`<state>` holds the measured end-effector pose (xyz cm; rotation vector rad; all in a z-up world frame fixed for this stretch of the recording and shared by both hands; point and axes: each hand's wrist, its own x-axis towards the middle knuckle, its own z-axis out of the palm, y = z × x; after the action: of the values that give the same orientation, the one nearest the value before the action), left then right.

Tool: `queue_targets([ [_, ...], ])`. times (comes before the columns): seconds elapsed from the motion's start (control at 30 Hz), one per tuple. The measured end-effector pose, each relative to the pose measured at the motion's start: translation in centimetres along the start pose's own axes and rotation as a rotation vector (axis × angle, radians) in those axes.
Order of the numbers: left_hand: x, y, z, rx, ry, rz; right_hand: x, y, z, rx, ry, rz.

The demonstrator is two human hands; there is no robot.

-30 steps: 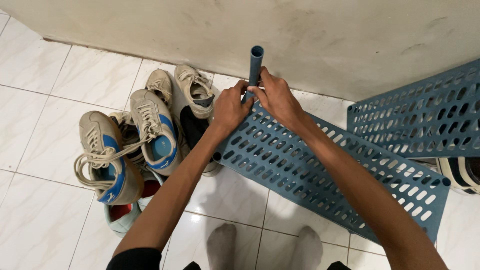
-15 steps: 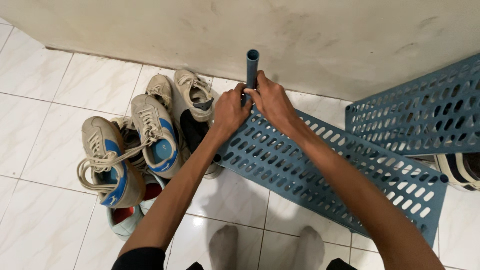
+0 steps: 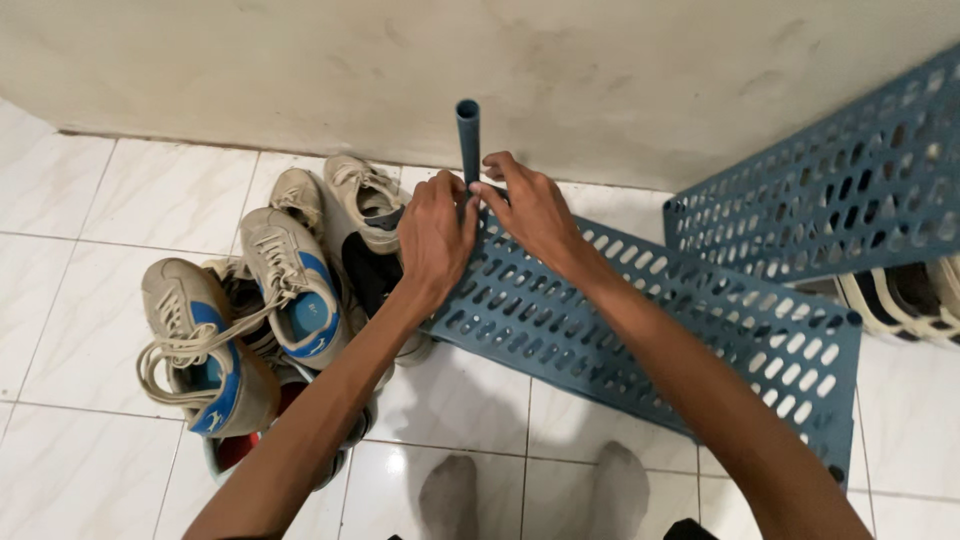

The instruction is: The person assembles a blue plastic shoe rack by inserting cylindrical legs into the perforated panels and stacking the panels to form a multi-tiered structure. The person handles the panels and legs by hand, aligning and securing each component in sequence.

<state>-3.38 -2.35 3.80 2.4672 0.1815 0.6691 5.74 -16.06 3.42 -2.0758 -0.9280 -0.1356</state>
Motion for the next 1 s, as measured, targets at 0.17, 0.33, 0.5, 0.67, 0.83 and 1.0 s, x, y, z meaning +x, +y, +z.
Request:
queue_targets([
  [0.17, 0.1, 3.0, 0.5, -0.177, -0.071, 0.062, -1.6, 0.3, -2.7, -0.09, 0.08, 0.022],
  [0.33, 1.1, 5.5, 3.1, -0.163, -0.078, 0.225, -4.5, 0.9, -6.8, -0.205, 0.193, -0.02],
  [0.5, 1.4, 8.0, 5.6, -0.171, -0.141, 0.347, -8.1, 1.8, -10.2, -0.394, 0.238, 0.021],
  [0.67, 0.0, 10.5, 8.4, -0.139, -0.262, 0.417, -12.6, 3.6, -12.6, -0.467, 0.194, 0.163],
  [0.83, -2.5, 13.2, 11.7, -0.14, -0.406, 0.56, -17.0, 6.0, -14.1, -0.811, 0.095, 0.216],
  [1.0, -3.7, 13.7, 14.3, -0.074, -0.418, 0.682, -20.1, 7.5, -14.0, -0.8, 0.05, 0.532],
])
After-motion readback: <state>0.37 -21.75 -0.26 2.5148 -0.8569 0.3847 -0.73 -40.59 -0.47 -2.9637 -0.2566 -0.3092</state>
